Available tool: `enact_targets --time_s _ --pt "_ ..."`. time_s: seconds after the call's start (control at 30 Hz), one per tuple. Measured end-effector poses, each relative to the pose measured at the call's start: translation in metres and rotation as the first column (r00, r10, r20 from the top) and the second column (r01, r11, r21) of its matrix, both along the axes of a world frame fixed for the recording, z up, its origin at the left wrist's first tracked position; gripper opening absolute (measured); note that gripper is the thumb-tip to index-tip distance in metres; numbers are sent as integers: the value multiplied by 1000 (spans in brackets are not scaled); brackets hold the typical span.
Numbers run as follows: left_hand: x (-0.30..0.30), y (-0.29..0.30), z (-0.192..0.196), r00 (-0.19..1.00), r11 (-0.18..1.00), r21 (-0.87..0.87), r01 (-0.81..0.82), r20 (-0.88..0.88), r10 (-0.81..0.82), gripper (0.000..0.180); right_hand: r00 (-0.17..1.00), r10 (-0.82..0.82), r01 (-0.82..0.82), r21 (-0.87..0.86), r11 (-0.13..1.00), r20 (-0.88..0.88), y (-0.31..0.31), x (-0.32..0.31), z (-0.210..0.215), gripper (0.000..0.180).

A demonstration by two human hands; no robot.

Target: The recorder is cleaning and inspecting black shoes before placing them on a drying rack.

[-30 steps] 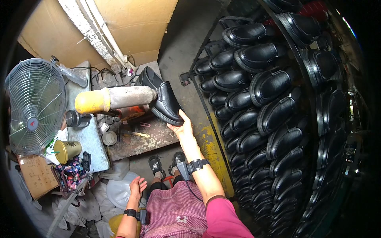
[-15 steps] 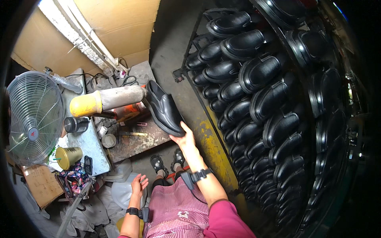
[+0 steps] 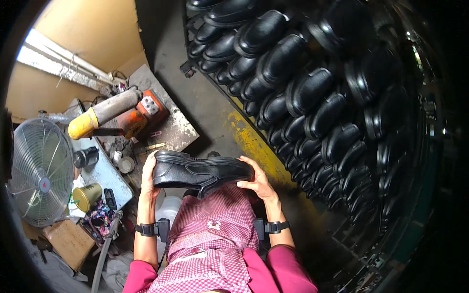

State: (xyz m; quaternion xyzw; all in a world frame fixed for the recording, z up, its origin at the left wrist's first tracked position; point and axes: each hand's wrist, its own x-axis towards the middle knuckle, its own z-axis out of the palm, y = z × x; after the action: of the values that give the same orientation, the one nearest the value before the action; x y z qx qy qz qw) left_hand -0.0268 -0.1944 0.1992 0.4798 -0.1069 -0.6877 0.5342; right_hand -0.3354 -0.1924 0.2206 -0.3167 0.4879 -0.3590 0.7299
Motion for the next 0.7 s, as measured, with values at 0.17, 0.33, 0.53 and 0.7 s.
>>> enact_targets --time_s 0.17,0.33,0.53,0.7 --pt "-16 -19 30 995 991 -97 87 60 -82 38 984 -98 59 -245 968 -151 17 -26 41 60" --pt "-41 -17 41 983 983 2 186 2 -186 46 870 -492 467 -319 825 1 49 -52 85 72" --pt "-24 16 -11 921 927 236 292 193 -339 46 381 -702 892 -441 106 602 102 -137 133 54" --pt "17 52 -57 924 872 379 309 98 -369 36 -122 -784 703 -504 -501 609 114 -225 196 51"
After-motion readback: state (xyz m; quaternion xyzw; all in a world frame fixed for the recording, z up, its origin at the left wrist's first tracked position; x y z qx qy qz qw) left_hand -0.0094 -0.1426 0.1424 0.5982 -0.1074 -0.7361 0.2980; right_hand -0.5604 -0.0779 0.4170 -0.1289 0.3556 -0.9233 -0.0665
